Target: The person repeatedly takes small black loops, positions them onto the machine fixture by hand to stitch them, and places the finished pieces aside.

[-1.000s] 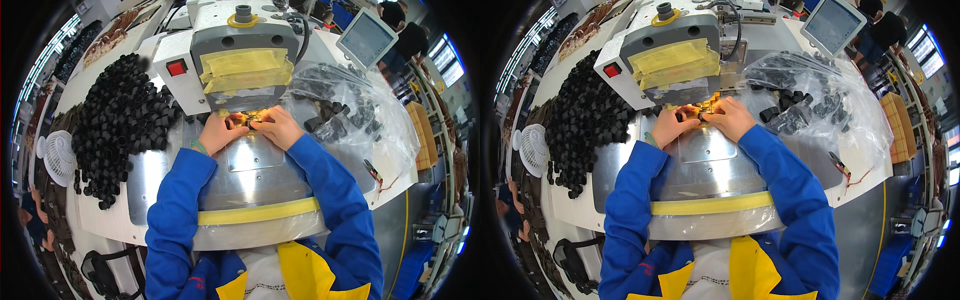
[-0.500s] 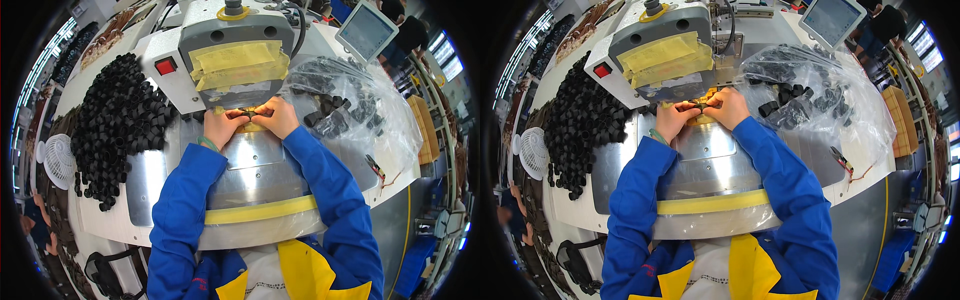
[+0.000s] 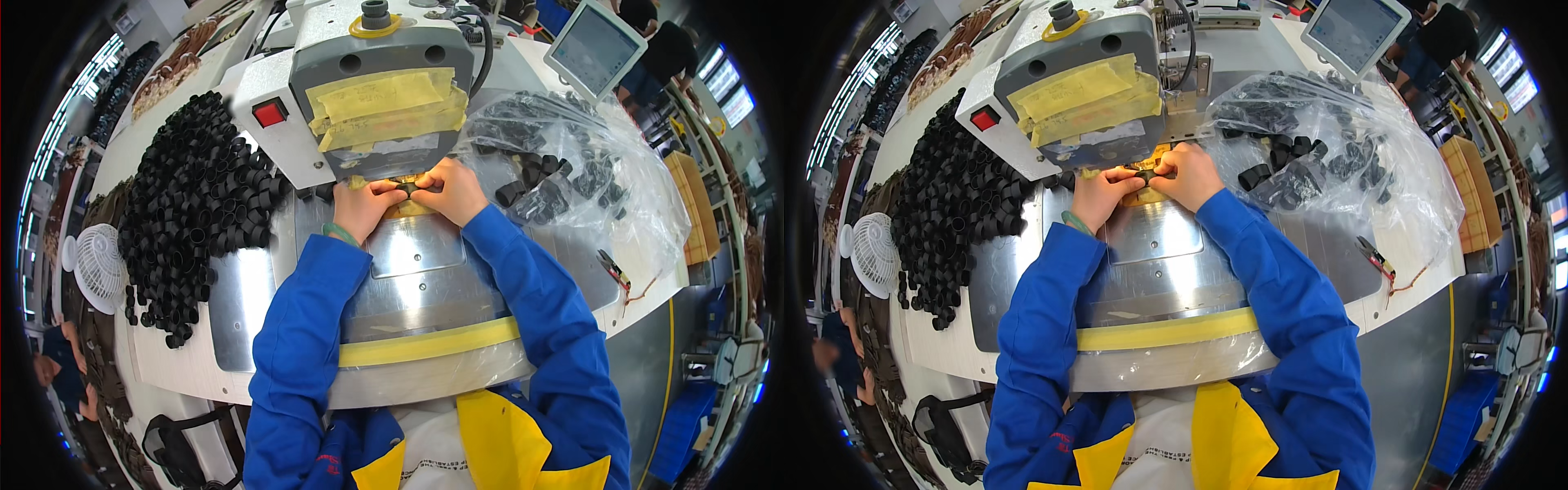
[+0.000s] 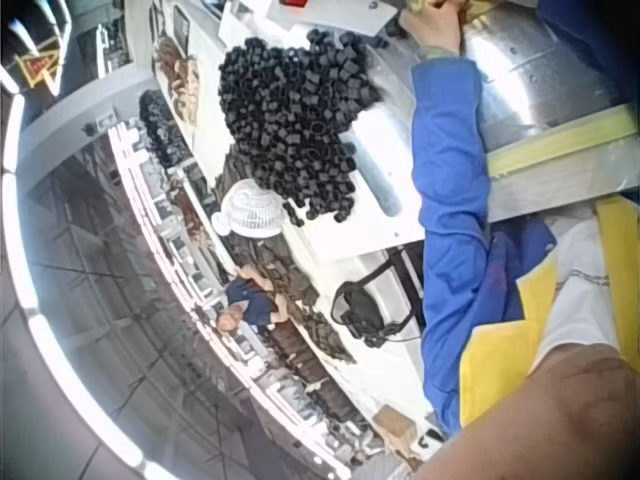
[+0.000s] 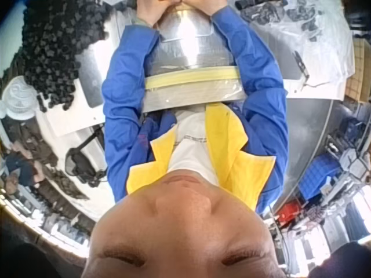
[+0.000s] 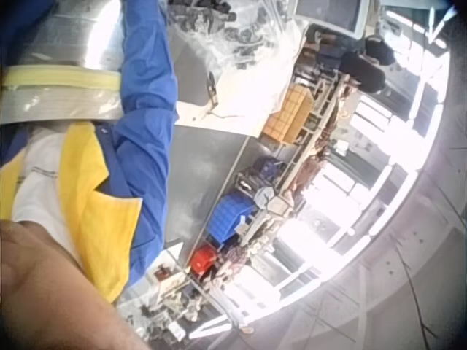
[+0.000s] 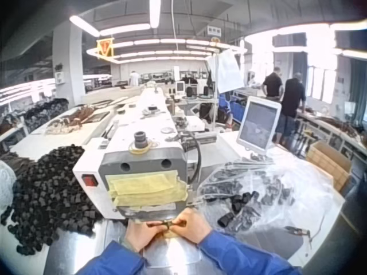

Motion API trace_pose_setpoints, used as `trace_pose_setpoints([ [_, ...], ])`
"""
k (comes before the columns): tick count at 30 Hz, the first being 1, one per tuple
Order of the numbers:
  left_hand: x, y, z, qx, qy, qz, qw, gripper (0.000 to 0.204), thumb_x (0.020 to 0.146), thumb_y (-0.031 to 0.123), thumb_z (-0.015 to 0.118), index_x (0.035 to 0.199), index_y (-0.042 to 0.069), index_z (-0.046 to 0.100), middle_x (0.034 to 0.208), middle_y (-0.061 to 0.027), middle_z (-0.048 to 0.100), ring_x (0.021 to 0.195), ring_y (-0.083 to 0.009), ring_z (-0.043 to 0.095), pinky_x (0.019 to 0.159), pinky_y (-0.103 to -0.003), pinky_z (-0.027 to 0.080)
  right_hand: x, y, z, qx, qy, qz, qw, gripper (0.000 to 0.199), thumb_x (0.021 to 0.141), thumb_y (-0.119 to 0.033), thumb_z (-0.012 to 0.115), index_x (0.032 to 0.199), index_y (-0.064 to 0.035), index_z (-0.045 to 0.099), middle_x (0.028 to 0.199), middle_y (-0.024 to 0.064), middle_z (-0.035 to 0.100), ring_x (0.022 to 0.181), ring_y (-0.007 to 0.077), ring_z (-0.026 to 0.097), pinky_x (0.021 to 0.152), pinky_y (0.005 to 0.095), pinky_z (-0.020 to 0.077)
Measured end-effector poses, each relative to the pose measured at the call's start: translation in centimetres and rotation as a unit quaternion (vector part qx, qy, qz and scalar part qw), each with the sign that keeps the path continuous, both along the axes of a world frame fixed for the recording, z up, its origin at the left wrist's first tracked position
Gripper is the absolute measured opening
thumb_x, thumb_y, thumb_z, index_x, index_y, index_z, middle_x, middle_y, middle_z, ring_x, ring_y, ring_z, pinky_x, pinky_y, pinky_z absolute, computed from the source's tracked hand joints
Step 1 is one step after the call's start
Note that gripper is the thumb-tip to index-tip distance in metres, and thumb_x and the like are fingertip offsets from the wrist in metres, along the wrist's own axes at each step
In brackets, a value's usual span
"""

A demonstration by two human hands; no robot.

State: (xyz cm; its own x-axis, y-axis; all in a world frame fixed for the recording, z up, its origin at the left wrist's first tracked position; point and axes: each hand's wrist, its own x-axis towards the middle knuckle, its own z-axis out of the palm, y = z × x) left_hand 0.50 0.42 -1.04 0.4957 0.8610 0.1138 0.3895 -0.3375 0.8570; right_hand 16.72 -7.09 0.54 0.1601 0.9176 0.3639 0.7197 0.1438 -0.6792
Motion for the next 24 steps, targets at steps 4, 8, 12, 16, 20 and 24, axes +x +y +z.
trace_pose_setpoints([
  [4,0.3,0.1,-0.3,-0.006,-0.007,0.004,1.000,0.025,0.062,0.025,0.071,0.073,0.003,0.067,0.069,-0.0081,0.065,0.063,-0.0165,0.061,0.066,-0.024,0.046,0.0,-0.1,-0.1,-0.006,0.008,-0.013,1.000,0.019,0.058,-0.019,0.070,0.065,-0.0052,0.060,0.067,0.0083,0.054,0.069,0.0245,0.052,0.061,0.0338,0.0422],
  [8,0.2,0.0,0.1,-0.022,-0.003,0.006,1.000,0.025,0.062,0.025,0.071,0.073,0.002,0.067,0.069,-0.0086,0.065,0.062,-0.0167,0.061,0.065,-0.025,0.046,0.0,0.0,-0.5,0.009,0.018,-0.013,1.000,0.019,0.058,-0.019,0.070,0.065,-0.0051,0.060,0.067,0.0082,0.054,0.069,0.0245,0.052,0.061,0.0339,0.0422],
  [12,0.1,0.1,0.0,-0.011,0.006,0.008,1.000,0.026,0.062,0.024,0.072,0.073,0.001,0.067,0.069,-0.0100,0.065,0.062,-0.0172,0.061,0.065,-0.024,0.047,-0.1,0.0,-0.5,0.009,0.007,-0.015,1.000,0.019,0.058,-0.019,0.070,0.065,-0.0054,0.060,0.068,0.0078,0.054,0.069,0.0244,0.052,0.061,0.0340,0.0423],
  [16,0.1,0.0,0.3,0.001,0.025,0.005,1.000,0.027,0.062,0.024,0.072,0.075,0.000,0.067,0.070,-0.0103,0.065,0.060,-0.0161,0.061,0.065,-0.024,0.046,-0.1,0.0,-0.6,0.018,-0.003,-0.017,1.000,0.019,0.058,-0.020,0.070,0.065,-0.0058,0.060,0.067,0.0074,0.054,0.069,0.0244,0.052,0.062,0.0341,0.0424],
  [20,0.1,-0.3,0.8,-0.021,-0.013,-0.002,1.000,0.027,0.063,0.024,0.071,0.075,0.000,0.066,0.069,-0.0099,0.065,0.059,-0.0144,0.060,0.064,-0.023,0.046,-0.2,0.0,-0.6,0.008,0.003,-0.021,1.000,0.018,0.058,-0.020,0.070,0.065,-0.0062,0.060,0.068,0.0073,0.054,0.069,0.0243,0.052,0.062,0.0340,0.0424],
  [24,-0.4,-0.2,1.1,-0.050,-0.018,0.000,0.999,0.029,0.063,0.023,0.071,0.077,-0.001,0.066,0.069,-0.0095,0.065,0.058,-0.0134,0.059,0.063,-0.023,0.046,-0.6,0.3,-0.7,0.029,-0.023,-0.014,0.999,0.020,0.059,-0.018,0.072,0.069,-0.0037,0.062,0.066,0.0059,0.052,0.064,0.0189,0.051,0.057,0.0294,0.0416],
])
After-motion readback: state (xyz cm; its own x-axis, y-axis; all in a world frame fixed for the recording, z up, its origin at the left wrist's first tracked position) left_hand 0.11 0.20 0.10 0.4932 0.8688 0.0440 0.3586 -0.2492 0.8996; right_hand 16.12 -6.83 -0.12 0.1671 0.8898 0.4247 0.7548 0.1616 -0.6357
